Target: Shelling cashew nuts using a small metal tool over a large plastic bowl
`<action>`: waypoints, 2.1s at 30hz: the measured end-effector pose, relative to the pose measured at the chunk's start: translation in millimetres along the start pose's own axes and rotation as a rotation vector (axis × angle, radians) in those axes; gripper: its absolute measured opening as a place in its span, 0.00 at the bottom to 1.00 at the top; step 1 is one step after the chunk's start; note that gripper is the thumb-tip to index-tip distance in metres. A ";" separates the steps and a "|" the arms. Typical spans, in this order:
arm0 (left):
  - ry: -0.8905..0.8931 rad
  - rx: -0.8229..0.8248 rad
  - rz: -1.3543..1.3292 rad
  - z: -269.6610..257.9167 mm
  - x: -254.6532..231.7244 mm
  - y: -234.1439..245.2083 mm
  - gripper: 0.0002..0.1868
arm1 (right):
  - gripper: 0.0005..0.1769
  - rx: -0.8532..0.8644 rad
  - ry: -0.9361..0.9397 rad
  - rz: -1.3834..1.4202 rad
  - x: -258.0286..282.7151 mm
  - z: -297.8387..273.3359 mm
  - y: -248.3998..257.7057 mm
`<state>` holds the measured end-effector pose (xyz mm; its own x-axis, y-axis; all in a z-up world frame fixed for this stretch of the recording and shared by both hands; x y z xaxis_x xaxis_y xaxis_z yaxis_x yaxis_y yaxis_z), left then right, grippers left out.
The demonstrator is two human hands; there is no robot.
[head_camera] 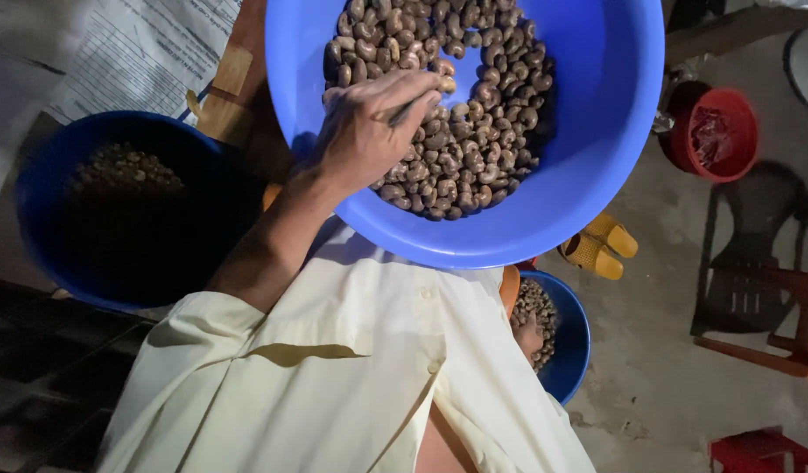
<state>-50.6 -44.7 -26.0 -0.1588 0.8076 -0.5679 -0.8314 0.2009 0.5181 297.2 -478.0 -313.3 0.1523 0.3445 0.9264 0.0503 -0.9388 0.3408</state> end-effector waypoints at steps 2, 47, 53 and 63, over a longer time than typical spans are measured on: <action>0.008 -0.027 -0.032 1.7 -8.1 14.1 0.09 | 0.13 -0.013 0.019 0.062 10.3 7.1 -1.6; 0.298 -0.045 -0.283 4.0 -3.1 17.8 0.11 | 0.14 1.403 1.277 -0.780 329.1 -200.8 -321.5; 0.135 -0.014 -0.303 14.4 -23.5 38.0 0.13 | 0.10 1.635 0.502 0.100 392.6 -216.2 -284.3; 0.116 0.083 -0.377 15.6 -23.6 35.0 0.12 | 0.19 1.729 0.335 0.278 403.3 -234.6 -265.9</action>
<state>-67.6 -48.2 15.5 0.0859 0.6014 -0.7943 -0.7975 0.5194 0.3070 113.7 -88.2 7.3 0.1593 -0.0304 0.9868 0.9726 0.1761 -0.1516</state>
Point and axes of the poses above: each hand's wrist, its own z-axis towards the middle knuckle, its own y-axis out of the back of the hand, x = y × z, the point moved 3 cm from there along z, towards the middle knuckle, and after that the axes turned 3 degrees about x, right-handed, at the moved point
